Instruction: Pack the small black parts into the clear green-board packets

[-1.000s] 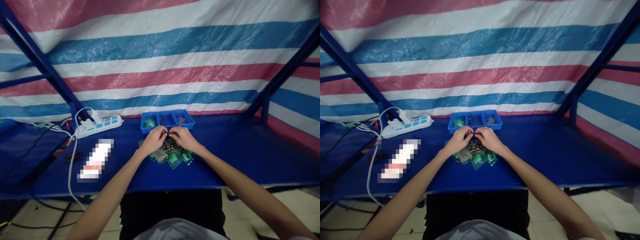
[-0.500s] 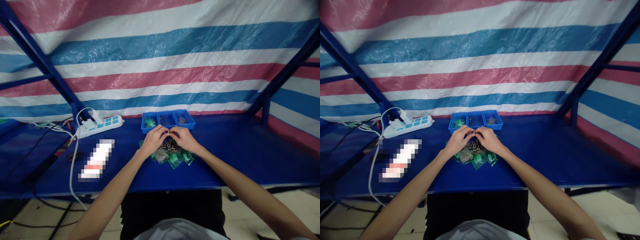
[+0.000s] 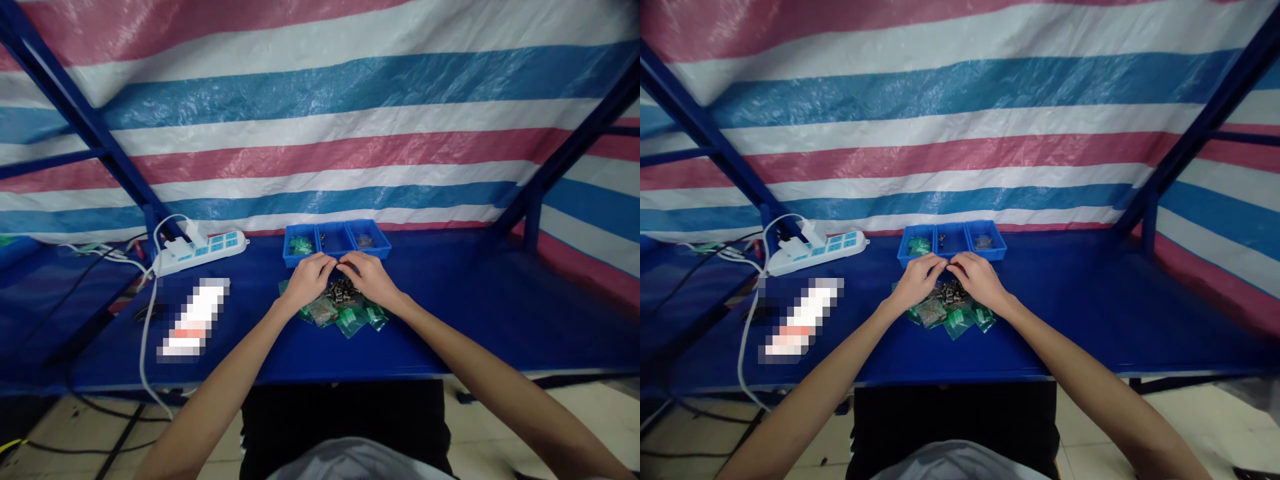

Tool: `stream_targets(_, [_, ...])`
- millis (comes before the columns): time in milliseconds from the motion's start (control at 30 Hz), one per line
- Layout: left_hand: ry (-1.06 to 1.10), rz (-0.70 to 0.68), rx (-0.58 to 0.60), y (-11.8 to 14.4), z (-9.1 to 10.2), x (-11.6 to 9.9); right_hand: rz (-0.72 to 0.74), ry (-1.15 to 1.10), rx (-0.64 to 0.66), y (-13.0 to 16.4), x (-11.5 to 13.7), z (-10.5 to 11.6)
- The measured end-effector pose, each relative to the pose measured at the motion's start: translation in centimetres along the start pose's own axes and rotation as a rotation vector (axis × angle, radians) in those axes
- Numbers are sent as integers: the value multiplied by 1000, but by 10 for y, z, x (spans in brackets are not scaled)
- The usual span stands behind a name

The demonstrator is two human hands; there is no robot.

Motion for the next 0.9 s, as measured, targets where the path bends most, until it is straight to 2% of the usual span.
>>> stream_targets(267, [-44,-18,101,2,-11,-7,-12,-2,-17,0,0,3])
stream_targets(433, [-63,-23,101,2,-12,-7,-27,-9,-24,-1,1,6])
stream_targets(667, [-121,-35,109,3,-13,-6,26,-38,-20,-1,7,5])
stream_targets(900, [-198,0,-28,5,-1,-2,51,-56,30,-1,9,-1])
Point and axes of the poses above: each hand's wrist, its own y-axis away from the middle knuckle, its own z-axis out of the back of the hand, x = y × z, the point moved 10 cm from there along -y, towards the middle knuckle, and after that the axes turned 4 degrees about -y, right-handed, at the moved point
